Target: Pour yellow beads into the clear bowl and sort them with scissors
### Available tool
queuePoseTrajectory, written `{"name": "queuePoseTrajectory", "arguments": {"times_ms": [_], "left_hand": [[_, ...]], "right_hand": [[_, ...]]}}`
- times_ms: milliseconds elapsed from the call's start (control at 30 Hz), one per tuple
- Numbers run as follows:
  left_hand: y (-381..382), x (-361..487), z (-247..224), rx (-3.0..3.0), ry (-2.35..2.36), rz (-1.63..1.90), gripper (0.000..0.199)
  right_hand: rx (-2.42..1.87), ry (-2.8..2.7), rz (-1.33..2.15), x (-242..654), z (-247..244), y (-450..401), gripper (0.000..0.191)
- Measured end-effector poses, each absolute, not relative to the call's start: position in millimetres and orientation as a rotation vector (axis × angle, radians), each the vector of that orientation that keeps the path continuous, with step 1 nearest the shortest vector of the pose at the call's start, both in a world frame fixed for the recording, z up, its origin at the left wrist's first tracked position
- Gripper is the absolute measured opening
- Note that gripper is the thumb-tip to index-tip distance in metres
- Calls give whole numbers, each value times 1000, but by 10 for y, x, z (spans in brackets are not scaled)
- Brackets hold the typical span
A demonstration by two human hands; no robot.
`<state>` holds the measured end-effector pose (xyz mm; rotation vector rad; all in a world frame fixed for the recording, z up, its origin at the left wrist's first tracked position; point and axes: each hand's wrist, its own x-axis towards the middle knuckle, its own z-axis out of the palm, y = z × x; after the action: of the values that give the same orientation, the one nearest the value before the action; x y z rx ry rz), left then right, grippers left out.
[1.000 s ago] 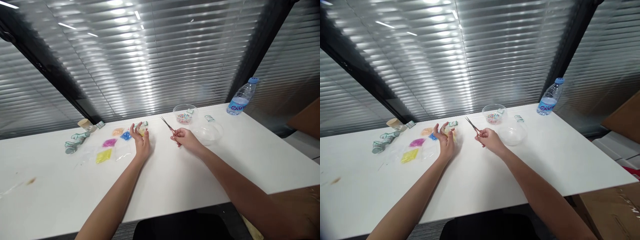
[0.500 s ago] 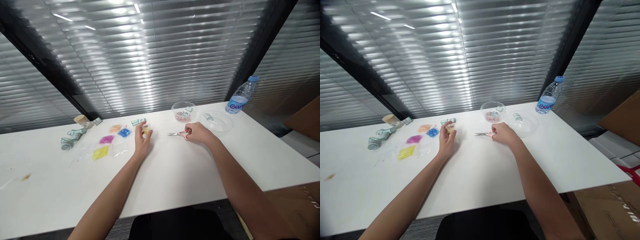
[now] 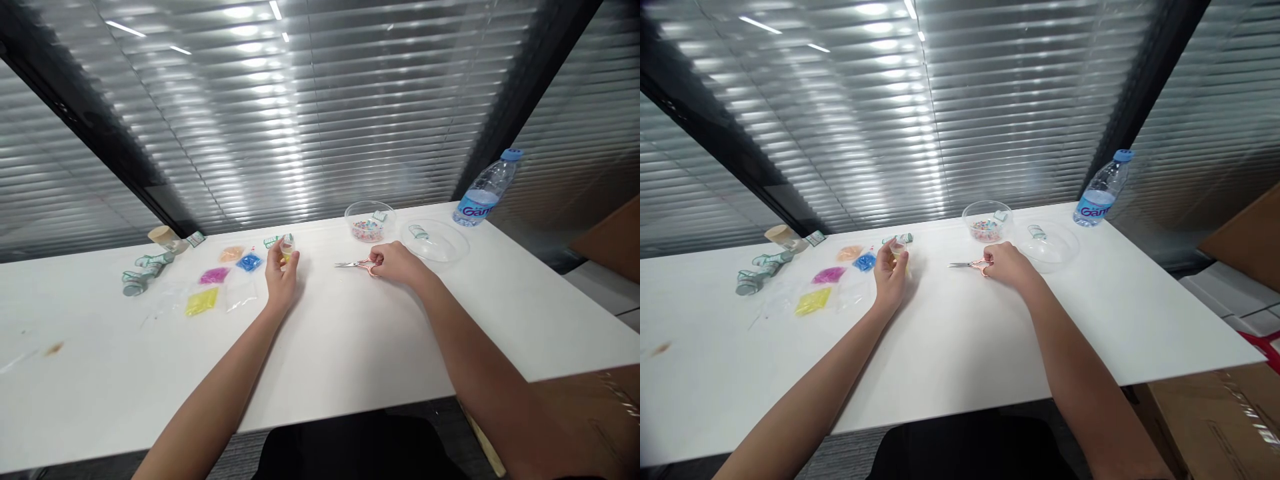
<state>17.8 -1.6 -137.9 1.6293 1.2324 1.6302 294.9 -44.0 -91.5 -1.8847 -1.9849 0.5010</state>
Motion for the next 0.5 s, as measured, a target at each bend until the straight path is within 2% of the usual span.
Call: {"name": "queuePoseTrajectory", "arguments": {"times_ms": [500], "left_hand": [[-103,229,-1293,1693,1264,1476,49]], "right_hand": [[-1898,-2000,463,2916,-897,-447,10]]}}
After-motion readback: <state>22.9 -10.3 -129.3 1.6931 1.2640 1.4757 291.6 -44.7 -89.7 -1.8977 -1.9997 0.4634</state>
